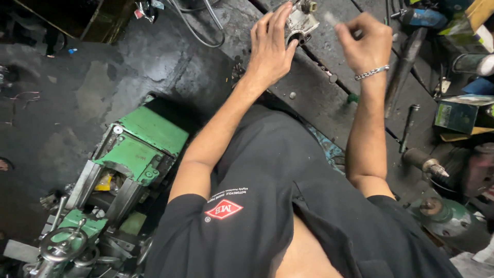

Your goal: The person handles a metal engine block on a cluttered workbench, using a small tool to scrape or clean its surfaces. They move around the workshop to retrieve items and return to continue working on the engine part.

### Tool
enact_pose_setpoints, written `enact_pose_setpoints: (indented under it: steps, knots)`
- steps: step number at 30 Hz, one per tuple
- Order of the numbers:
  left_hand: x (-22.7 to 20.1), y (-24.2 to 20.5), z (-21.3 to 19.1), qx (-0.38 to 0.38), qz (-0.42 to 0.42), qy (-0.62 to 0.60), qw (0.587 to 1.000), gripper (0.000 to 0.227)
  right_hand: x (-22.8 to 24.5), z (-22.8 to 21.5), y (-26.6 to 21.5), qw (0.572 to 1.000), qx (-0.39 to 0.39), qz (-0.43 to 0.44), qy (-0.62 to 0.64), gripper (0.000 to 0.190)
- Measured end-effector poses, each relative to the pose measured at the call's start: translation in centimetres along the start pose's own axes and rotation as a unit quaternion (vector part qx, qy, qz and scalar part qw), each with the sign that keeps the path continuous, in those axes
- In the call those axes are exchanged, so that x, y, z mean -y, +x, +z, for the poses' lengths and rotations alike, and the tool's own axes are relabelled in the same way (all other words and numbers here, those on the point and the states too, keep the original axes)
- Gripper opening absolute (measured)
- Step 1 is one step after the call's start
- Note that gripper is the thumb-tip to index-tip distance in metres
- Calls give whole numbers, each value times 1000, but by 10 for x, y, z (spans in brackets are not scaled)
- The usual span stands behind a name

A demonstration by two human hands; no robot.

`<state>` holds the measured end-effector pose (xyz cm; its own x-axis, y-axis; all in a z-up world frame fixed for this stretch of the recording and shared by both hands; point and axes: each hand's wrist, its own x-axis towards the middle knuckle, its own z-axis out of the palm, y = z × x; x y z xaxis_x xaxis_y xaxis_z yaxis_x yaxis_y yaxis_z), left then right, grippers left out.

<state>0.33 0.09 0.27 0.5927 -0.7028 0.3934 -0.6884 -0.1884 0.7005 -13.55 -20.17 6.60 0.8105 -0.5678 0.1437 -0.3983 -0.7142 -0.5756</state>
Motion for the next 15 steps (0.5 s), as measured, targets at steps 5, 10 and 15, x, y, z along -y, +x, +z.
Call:
enact_pose_setpoints:
  steps: [5, 10, 15]
  knots:
    - [2, 0, 0, 14, -13, -15, 1000, 84, -1, 8, -7, 997, 40, 20, 63, 22]
    - [7, -1, -2, 17, -20, -26, 999, 85, -7, 3, -5, 1000, -14, -21, -9, 16]
    - [-14, 4, 1, -94, -83, 9, 992, 97, -4, -1, -14, 984, -31, 74, 158, 20]
